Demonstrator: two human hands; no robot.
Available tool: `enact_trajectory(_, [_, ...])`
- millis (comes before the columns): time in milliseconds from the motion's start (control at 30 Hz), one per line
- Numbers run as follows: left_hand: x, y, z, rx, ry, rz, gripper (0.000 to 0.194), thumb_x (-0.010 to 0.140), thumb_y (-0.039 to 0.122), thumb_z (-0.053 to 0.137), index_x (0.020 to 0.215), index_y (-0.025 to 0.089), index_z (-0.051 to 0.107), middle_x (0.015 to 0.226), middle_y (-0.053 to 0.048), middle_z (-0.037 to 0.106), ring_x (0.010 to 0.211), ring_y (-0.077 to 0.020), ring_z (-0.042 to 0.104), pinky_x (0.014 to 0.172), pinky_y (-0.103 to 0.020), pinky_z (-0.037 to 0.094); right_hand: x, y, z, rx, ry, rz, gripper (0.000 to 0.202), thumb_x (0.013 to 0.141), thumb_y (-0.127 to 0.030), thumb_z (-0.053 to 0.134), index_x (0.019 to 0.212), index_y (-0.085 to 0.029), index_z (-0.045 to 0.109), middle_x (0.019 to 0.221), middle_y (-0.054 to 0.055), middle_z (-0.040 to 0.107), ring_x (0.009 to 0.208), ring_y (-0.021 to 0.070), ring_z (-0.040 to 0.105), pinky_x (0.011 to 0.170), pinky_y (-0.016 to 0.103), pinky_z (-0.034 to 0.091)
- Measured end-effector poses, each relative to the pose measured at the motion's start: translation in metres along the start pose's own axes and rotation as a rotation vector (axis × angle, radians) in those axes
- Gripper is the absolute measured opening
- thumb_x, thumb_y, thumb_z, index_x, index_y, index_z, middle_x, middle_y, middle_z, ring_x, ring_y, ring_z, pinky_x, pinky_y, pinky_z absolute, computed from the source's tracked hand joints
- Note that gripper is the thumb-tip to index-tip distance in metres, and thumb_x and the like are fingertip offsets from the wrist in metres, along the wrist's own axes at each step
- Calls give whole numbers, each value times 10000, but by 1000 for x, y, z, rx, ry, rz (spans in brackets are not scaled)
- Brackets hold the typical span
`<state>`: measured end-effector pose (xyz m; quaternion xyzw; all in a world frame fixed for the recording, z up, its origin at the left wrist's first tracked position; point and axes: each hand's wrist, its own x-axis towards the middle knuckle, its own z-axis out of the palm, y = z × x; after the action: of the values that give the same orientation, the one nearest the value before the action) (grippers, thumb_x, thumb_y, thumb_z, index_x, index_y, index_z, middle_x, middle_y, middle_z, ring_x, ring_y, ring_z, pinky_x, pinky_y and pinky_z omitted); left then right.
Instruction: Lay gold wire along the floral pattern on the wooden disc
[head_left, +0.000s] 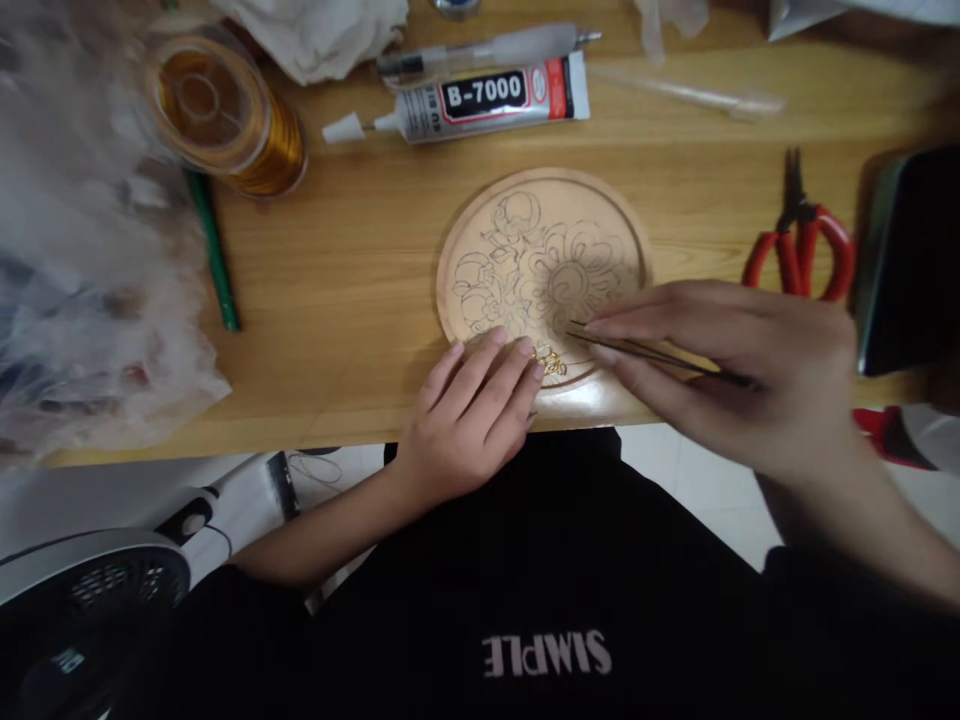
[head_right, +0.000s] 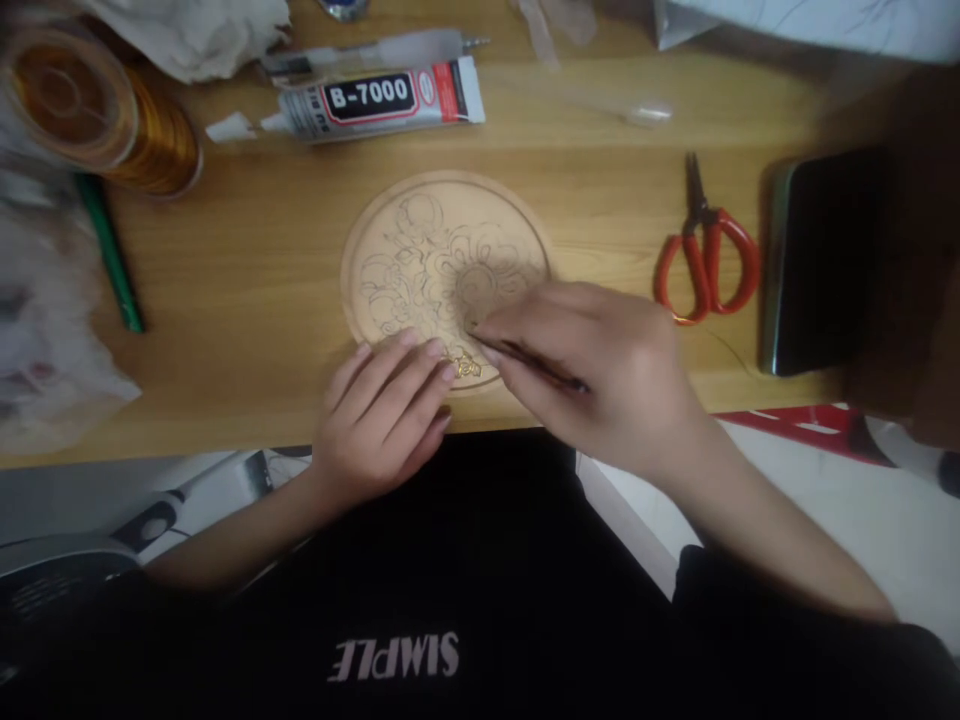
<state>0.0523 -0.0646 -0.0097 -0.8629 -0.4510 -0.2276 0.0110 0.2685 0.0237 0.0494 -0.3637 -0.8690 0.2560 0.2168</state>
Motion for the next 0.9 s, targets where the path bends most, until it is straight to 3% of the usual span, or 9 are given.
enact_trajectory(233, [5,-4,-8,-120,-38,-73,363,963,287,557,1224,42,612,1298,-203,662,1232,-302,640,1013,-423,514,-26,-29,17,4,206,170,235,842,-122,704,1052,-228,703,1024,47,770,939,194,746,834,324,626])
enact_trajectory(600, [18,-24,-14,39,-106,140,417,976,359,585,1239,41,641,1246,-157,702,1119,-278,685,881,-360,518,-38,-45,50,100,328,261,234,858,-82,675,1051,-214,689,985,47,767,912,161,741,820,300,639])
enact_trajectory(900, [14,-25,-10,8,-101,122,394,966,350,596,1240,70,640,1240,-156,702,1141,-281,662,913,-370,502,-36,-50,56,152,388,352,228,855,-121,679,1030,-265,706,929,8,772,840,176,748,745,323,643])
